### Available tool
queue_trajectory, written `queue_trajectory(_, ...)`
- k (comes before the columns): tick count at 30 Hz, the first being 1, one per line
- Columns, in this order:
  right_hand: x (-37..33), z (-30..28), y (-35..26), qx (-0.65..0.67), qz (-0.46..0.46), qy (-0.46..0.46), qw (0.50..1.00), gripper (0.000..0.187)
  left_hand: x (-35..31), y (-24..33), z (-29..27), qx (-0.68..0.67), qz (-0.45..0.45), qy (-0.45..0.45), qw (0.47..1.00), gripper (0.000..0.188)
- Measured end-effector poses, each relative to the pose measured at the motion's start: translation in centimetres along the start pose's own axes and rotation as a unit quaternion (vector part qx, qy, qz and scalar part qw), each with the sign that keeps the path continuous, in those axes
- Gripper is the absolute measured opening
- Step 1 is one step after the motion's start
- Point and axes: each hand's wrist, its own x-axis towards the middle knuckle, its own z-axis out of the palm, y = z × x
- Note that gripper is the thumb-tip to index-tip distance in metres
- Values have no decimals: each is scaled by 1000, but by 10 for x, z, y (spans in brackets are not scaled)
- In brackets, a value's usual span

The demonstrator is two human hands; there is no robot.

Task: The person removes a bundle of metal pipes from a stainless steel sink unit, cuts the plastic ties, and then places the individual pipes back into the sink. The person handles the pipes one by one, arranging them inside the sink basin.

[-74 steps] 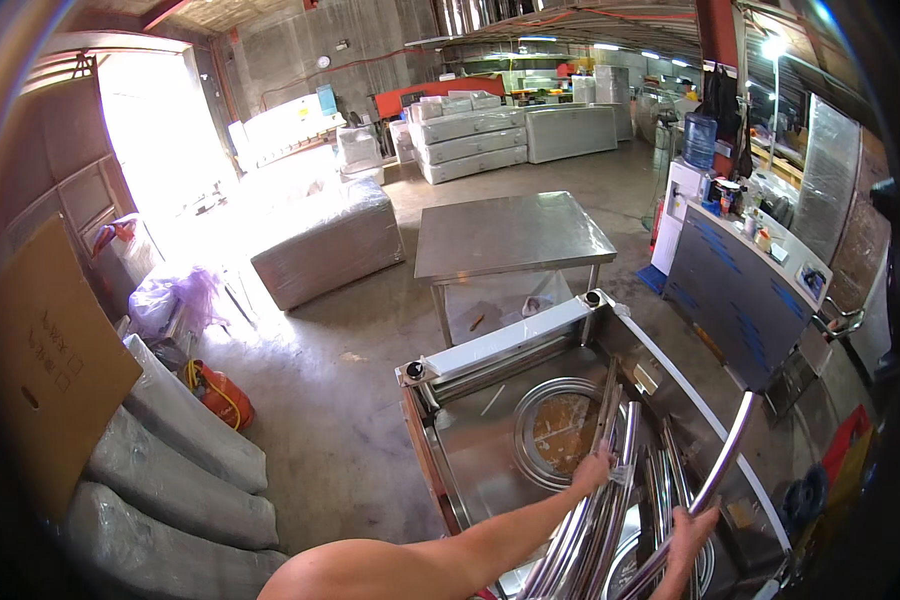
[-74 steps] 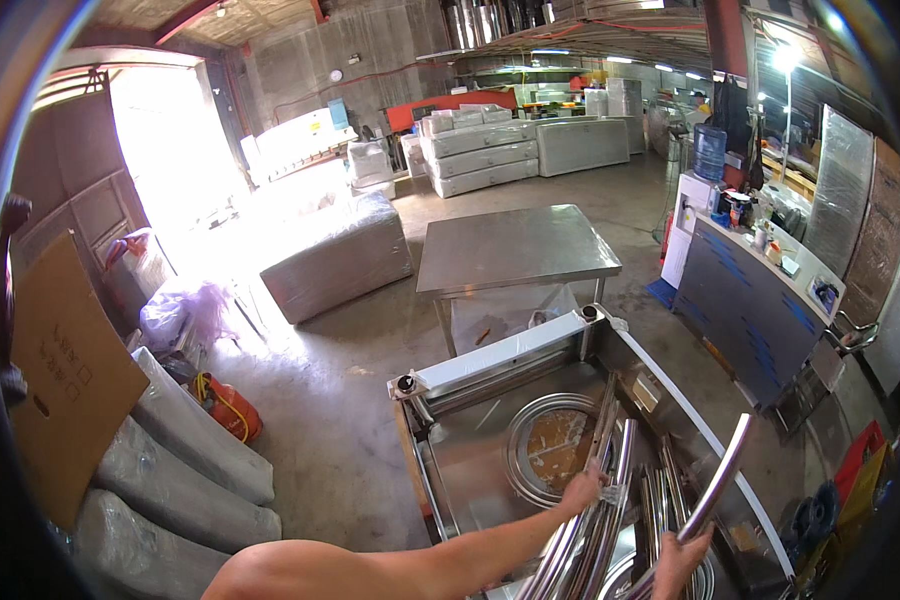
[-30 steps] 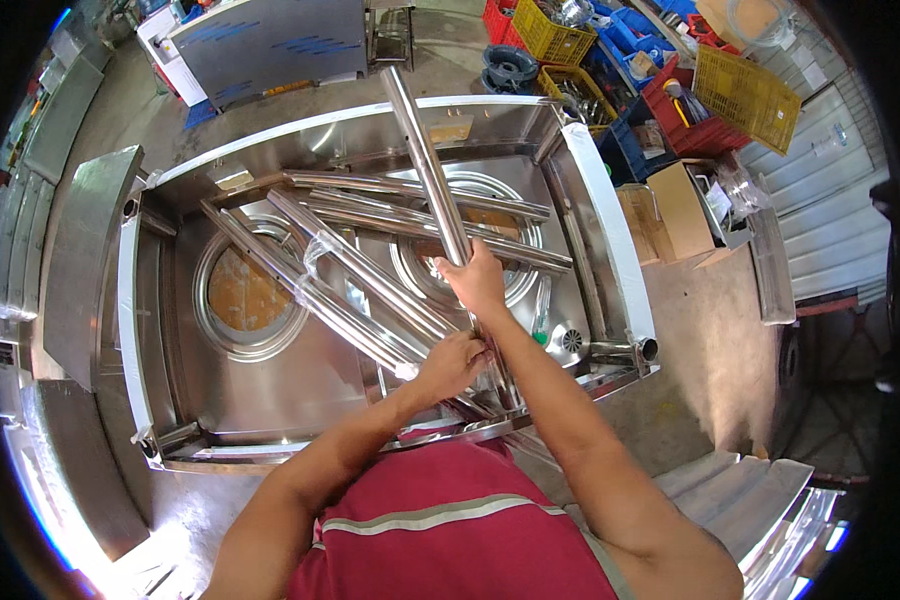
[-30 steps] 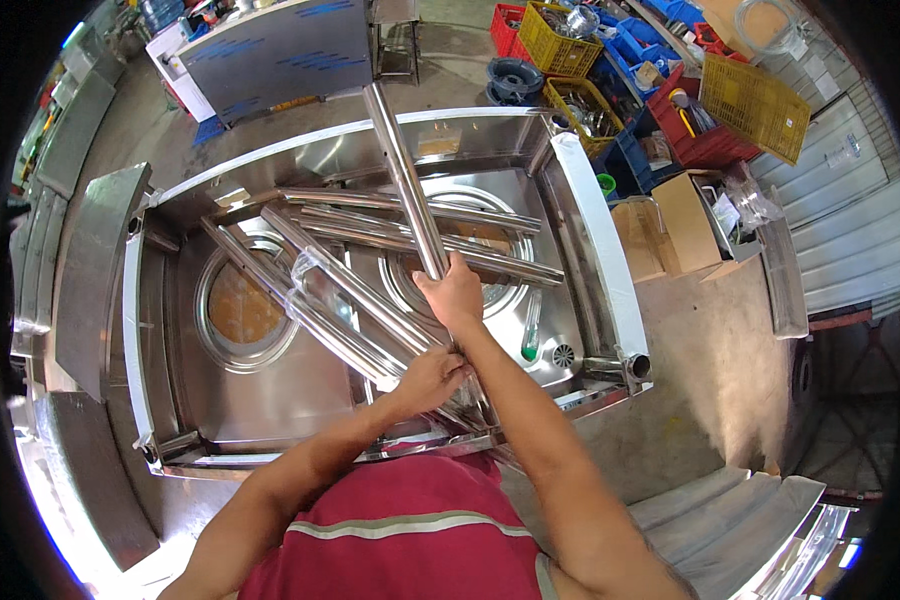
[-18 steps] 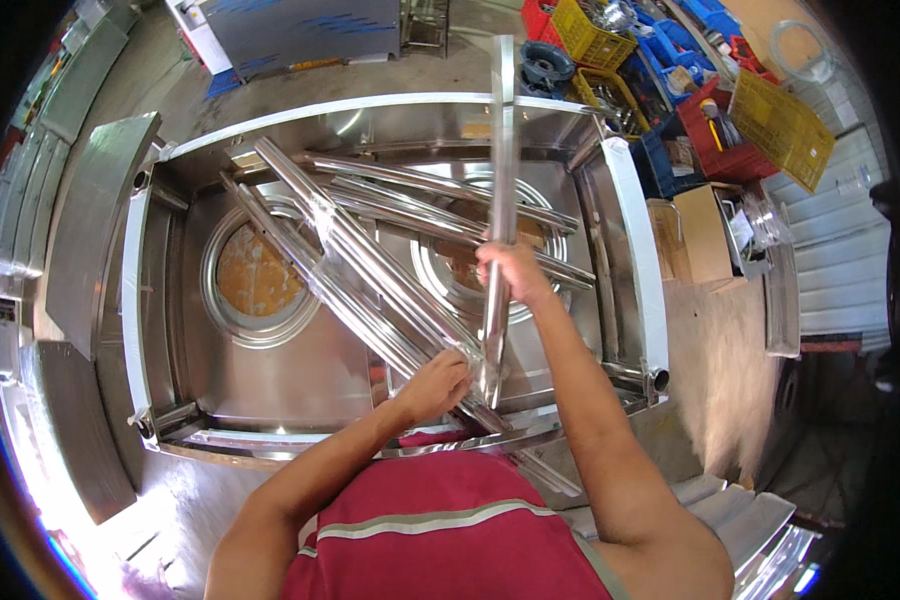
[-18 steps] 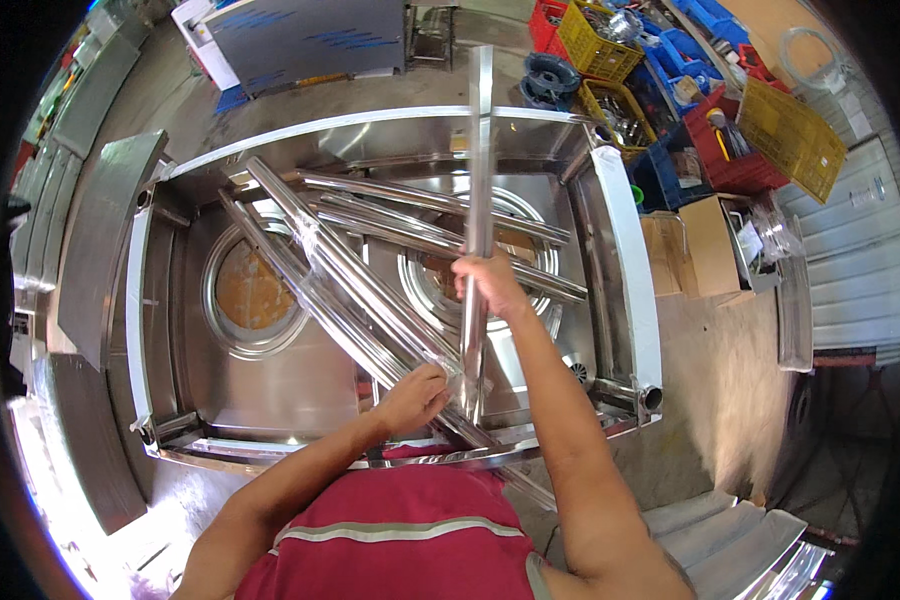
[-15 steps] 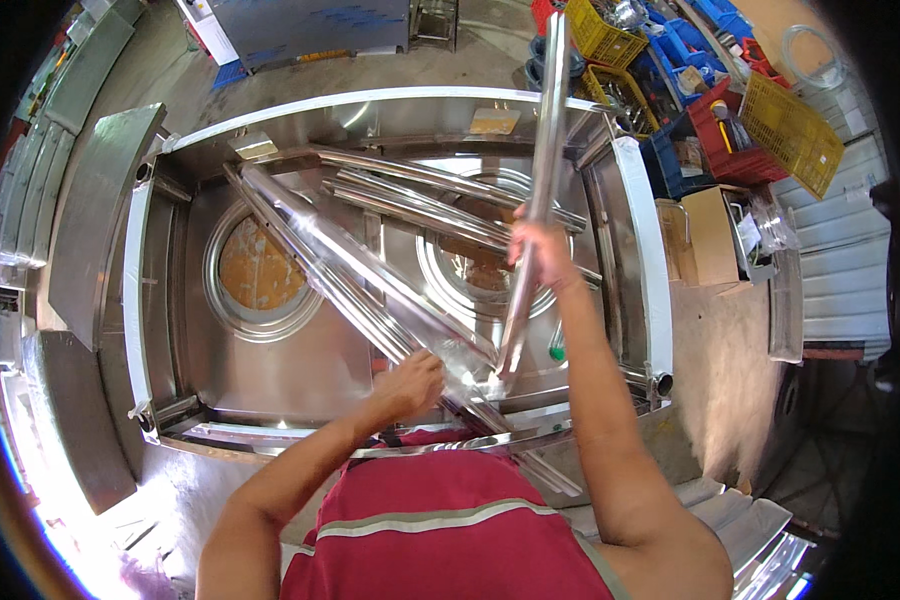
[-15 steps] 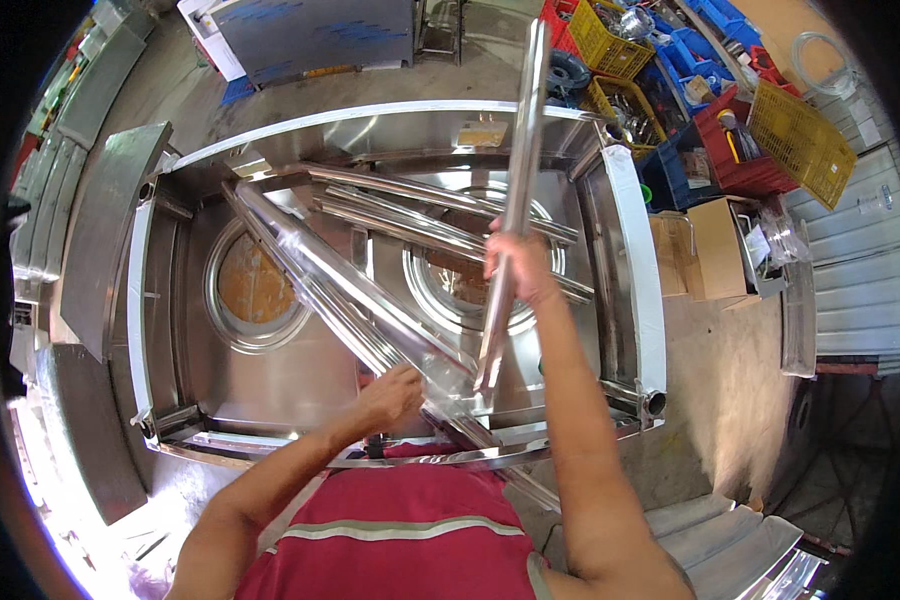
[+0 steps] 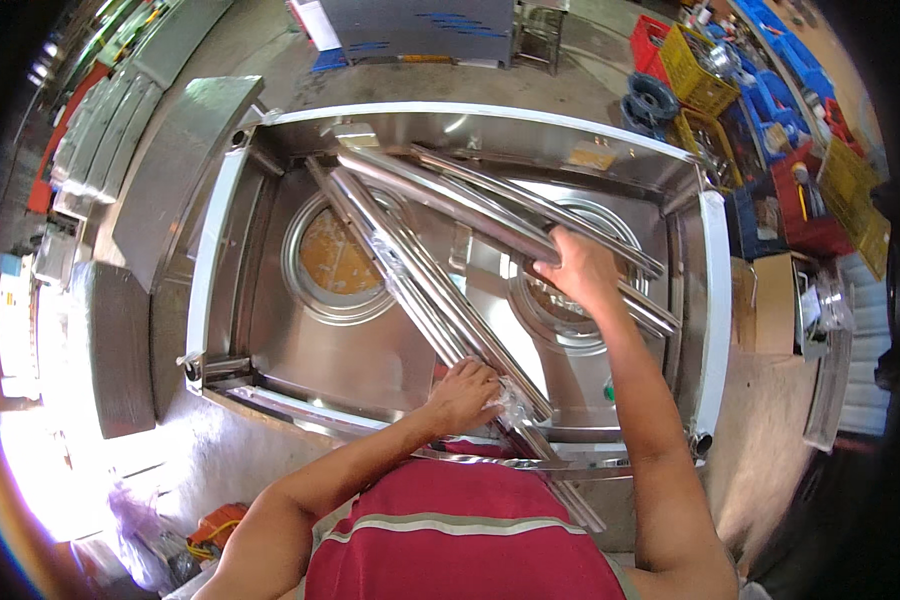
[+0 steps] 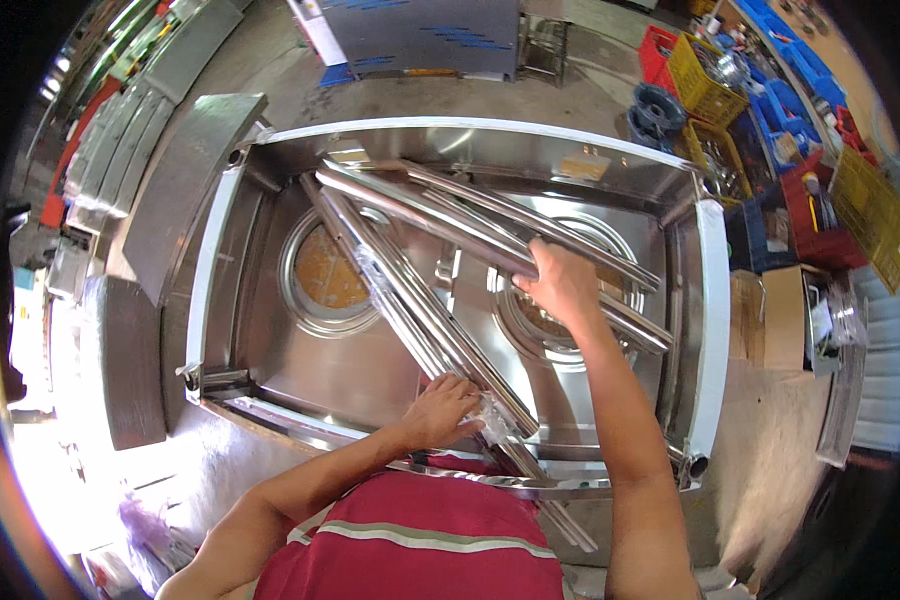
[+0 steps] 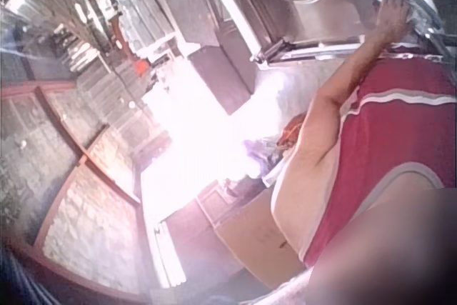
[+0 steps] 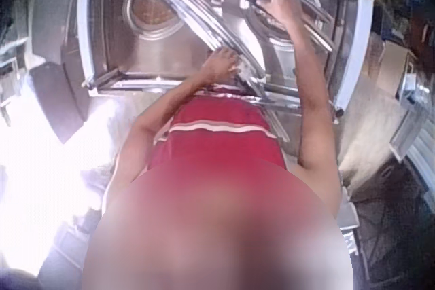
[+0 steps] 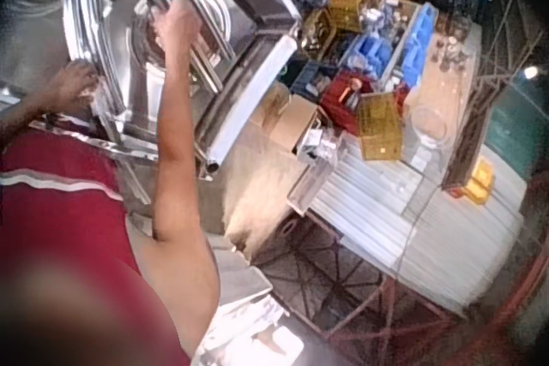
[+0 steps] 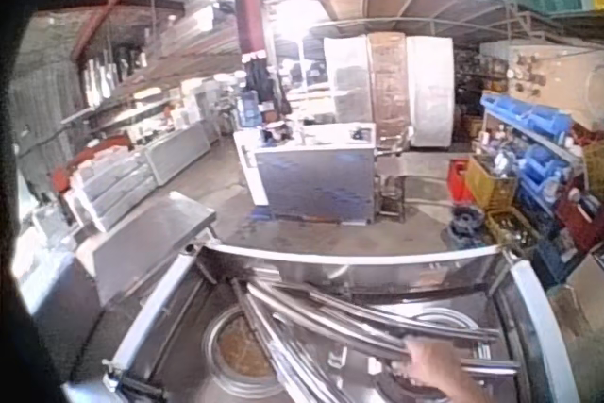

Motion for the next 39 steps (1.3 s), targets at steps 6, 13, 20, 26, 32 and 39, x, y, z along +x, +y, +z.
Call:
queue_trajectory(6,8,65,33,-66,101,-40,992,48,-18,-6,-10,-56,37,46,997,54)
queue_trajectory(13,9,109,-37,-10,-32,148,988,41,2,-29,-30,-183,-158,72,968,39)
queue_trajectory(20,-2,185,-150,19,69,37,997,42,40,-109,-78,-204,-364,478,773,41)
queue_trajectory(26,17,173,-158,1,92,-37,995,53,74,-144,-113,-177,-432,484,740,61)
queue_trajectory(32,23,143,-135,111,170,-71,977,52,80,-162,-116,-302,-340,408,792,55)
queue_trajectory(39,8,117,-144,124,195,-63,971,61,85,-133,-113,-352,-349,453,741,72)
